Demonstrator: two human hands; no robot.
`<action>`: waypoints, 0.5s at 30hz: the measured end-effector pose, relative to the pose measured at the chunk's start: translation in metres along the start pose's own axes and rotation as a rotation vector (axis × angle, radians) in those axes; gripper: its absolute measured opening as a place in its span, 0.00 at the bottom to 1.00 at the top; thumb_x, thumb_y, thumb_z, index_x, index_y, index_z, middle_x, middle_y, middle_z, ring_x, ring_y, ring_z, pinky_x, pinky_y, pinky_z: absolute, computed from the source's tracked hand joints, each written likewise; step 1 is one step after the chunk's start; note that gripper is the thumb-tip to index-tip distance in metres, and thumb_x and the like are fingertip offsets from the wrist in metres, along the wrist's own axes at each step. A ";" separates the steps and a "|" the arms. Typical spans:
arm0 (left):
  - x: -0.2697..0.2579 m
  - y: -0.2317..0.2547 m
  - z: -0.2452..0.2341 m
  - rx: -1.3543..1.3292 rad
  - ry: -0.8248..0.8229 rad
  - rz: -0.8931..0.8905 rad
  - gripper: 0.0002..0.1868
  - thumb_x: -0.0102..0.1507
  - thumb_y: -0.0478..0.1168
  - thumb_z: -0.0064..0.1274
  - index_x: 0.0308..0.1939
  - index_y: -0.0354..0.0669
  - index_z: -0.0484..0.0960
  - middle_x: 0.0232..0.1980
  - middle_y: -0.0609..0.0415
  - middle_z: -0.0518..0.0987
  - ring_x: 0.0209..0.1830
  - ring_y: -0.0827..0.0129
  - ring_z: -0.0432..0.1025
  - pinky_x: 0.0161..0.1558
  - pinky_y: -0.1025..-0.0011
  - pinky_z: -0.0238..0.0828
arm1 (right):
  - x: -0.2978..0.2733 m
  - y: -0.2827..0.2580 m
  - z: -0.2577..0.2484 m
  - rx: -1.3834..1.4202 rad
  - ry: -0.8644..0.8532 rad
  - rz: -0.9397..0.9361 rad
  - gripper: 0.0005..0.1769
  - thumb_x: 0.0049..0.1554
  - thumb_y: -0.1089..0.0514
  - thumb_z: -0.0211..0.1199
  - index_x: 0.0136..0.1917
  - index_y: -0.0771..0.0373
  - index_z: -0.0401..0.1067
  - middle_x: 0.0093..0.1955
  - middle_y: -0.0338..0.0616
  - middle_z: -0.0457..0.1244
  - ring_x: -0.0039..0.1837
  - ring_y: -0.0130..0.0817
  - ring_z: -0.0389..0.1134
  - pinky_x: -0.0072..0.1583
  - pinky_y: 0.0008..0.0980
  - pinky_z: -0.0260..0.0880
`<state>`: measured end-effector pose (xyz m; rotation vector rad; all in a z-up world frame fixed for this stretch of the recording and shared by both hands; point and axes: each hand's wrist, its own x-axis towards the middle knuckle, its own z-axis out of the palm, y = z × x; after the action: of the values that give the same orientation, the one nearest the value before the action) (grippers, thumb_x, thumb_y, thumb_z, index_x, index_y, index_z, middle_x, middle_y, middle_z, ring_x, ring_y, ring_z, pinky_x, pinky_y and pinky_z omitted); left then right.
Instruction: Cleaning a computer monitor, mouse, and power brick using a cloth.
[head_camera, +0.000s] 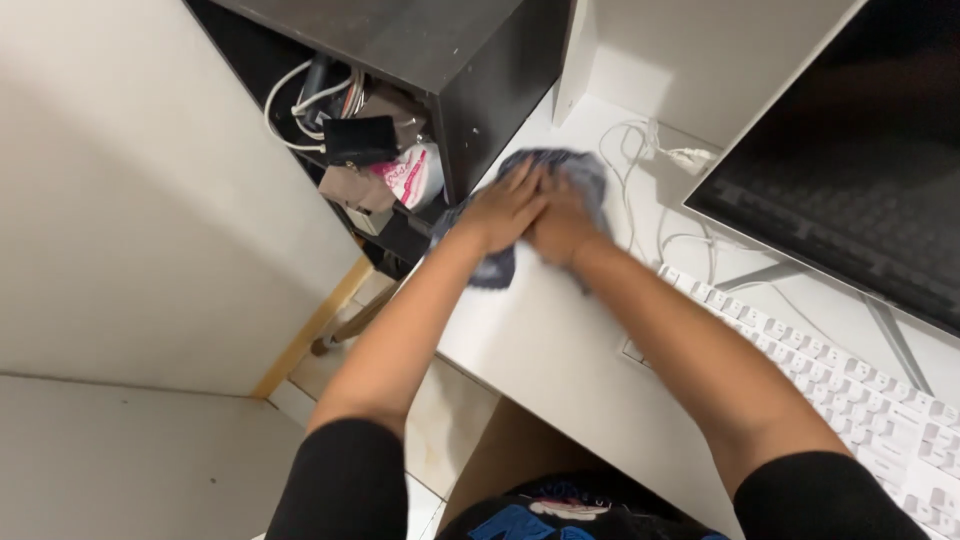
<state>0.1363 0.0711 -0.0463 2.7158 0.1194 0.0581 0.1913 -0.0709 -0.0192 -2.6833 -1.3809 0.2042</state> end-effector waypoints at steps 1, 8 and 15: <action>0.023 -0.005 0.000 0.029 -0.009 0.028 0.39 0.71 0.68 0.18 0.80 0.56 0.52 0.84 0.59 0.44 0.83 0.65 0.44 0.80 0.61 0.39 | 0.013 0.010 -0.009 0.037 -0.067 0.088 0.46 0.61 0.36 0.49 0.85 0.55 0.42 0.87 0.52 0.30 0.85 0.62 0.28 0.80 0.58 0.35; 0.059 -0.012 0.018 0.090 0.119 -0.009 0.32 0.73 0.61 0.25 0.81 0.64 0.50 0.84 0.66 0.44 0.83 0.69 0.47 0.80 0.64 0.41 | 0.062 0.048 0.013 -0.007 -0.115 0.149 0.48 0.61 0.36 0.48 0.86 0.53 0.35 0.87 0.51 0.19 0.85 0.57 0.17 0.81 0.55 0.25; -0.090 0.011 0.008 0.134 0.232 0.164 0.35 0.70 0.56 0.33 0.77 0.39 0.58 0.80 0.38 0.55 0.78 0.51 0.54 0.75 0.55 0.48 | -0.037 -0.014 0.053 0.017 -0.015 -0.158 0.42 0.62 0.47 0.46 0.83 0.66 0.43 0.86 0.61 0.30 0.84 0.65 0.24 0.78 0.61 0.31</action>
<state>0.0480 0.0493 -0.0514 2.8383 -0.0335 0.4282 0.1499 -0.0903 -0.0665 -2.5486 -1.5786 0.2206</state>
